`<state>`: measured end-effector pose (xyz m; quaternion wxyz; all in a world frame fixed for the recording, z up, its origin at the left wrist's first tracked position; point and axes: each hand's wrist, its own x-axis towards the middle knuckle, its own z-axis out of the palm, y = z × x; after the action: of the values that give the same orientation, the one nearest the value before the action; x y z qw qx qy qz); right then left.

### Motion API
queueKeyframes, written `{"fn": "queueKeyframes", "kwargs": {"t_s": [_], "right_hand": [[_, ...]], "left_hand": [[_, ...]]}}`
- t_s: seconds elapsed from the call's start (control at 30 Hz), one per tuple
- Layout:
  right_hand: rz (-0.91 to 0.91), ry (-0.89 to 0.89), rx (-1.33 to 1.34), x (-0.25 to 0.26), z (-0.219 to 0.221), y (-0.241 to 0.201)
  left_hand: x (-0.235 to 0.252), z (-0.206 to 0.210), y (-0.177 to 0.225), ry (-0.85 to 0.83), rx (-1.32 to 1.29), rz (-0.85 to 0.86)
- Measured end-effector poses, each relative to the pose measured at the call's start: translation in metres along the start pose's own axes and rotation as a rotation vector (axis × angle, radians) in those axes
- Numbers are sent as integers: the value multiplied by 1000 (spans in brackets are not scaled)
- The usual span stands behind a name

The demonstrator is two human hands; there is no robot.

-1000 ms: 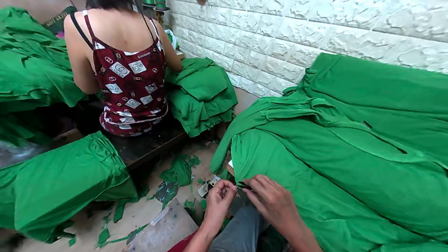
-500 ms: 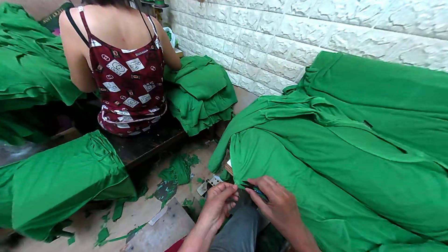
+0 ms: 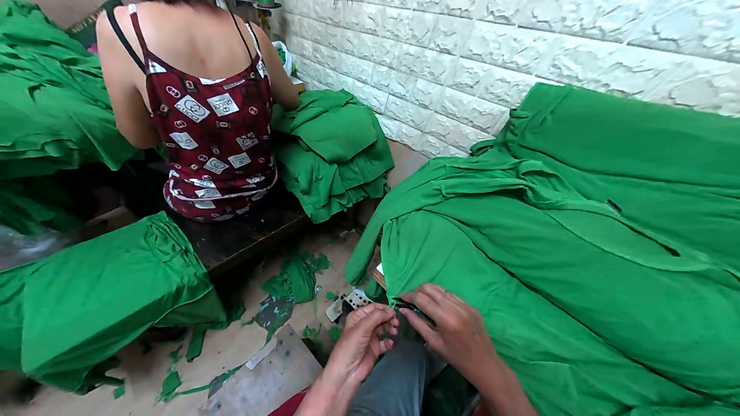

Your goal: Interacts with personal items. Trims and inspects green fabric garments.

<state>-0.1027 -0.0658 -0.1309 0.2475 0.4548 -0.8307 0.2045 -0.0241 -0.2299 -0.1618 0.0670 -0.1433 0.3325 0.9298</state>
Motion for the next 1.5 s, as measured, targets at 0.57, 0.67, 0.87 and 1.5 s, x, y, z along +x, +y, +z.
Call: {"fn": "queueKeyframes", "kwargs": {"t_s": [0.57,0.67,0.87,1.5], "right_hand": [[-150,68,-116,-4,8,-2],[-145,77,-125,-3,9,-3],[-151,91,-164,-5,8,-5],[386,246,439,-17,-10,1]], "left_hand": [[4,-7,-3,-41,46,70],[3,-5,-3,-40,64,69],[4,-5,-5,-41,76,87],[1,-50,-12,-84,373,138]]}}
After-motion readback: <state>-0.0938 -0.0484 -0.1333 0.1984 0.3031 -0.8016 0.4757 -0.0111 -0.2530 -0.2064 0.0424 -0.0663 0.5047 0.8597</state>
